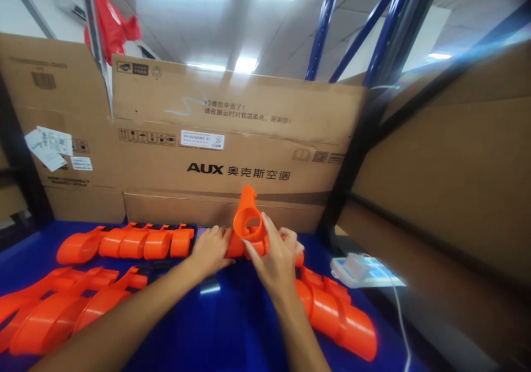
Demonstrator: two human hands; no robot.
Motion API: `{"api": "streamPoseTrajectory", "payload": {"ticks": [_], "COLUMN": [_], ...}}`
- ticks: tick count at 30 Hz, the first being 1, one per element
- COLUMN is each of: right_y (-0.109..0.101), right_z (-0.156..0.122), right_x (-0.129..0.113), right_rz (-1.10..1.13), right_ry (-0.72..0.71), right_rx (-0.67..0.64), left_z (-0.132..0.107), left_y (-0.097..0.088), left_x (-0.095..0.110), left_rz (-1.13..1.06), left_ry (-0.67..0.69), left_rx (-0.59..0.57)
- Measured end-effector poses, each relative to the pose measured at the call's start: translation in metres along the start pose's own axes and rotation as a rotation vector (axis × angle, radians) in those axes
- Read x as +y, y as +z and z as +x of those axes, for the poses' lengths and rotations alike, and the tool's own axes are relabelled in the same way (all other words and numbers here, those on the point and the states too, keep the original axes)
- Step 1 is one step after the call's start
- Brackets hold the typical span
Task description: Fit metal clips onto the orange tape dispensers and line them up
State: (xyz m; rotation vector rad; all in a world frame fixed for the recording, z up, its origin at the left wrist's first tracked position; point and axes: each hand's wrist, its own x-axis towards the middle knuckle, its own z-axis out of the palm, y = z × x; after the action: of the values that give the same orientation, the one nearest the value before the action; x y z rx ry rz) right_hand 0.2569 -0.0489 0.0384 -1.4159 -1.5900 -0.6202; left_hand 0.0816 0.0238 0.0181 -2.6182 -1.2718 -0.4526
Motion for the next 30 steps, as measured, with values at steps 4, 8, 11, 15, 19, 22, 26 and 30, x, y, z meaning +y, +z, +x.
{"api": "streamPoseTrajectory", "payload": {"ticks": [4,8,11,15,19,22,26,30], "right_y": [0.001,0.002,0.003,0.002,-0.003,-0.006,-0.003,0.002], "right_z": [0.0,-0.001,-0.002,-0.002,-0.004,-0.008,-0.014,-0.019], "right_x": [-0.003,-0.003,-0.003,-0.005,-0.013,-0.022,-0.032,-0.039], "right_rz": [0.026,0.036,0.056,0.103,0.178,0.228,0.266,0.269], "right_ry": [-0.017,-0.023,-0.031,-0.046,-0.126,-0.254,-0.385,-0.446], "right_rx": [-0.005,0.0,-0.008,-0.006,-0.022,-0.123,-0.27,-0.309], "left_z": [0.001,0.0,-0.005,-0.021,-0.042,-0.052,-0.054,-0.049], "left_y": [0.006,0.003,-0.004,-0.014,-0.02,-0.025,-0.032,-0.028], "left_x": [0.0,0.0,-0.001,-0.007,-0.013,-0.011,-0.005,-0.005], "left_rz": [-0.001,-0.021,-0.083,-0.285,-0.806,-1.412,-1.829,-1.921], "left_ry": [-0.012,-0.01,-0.009,-0.023,-0.185,-0.349,-0.404,-0.529], "left_rx": [-0.008,-0.016,-0.014,0.086,0.265,0.274,0.235,0.316]}}
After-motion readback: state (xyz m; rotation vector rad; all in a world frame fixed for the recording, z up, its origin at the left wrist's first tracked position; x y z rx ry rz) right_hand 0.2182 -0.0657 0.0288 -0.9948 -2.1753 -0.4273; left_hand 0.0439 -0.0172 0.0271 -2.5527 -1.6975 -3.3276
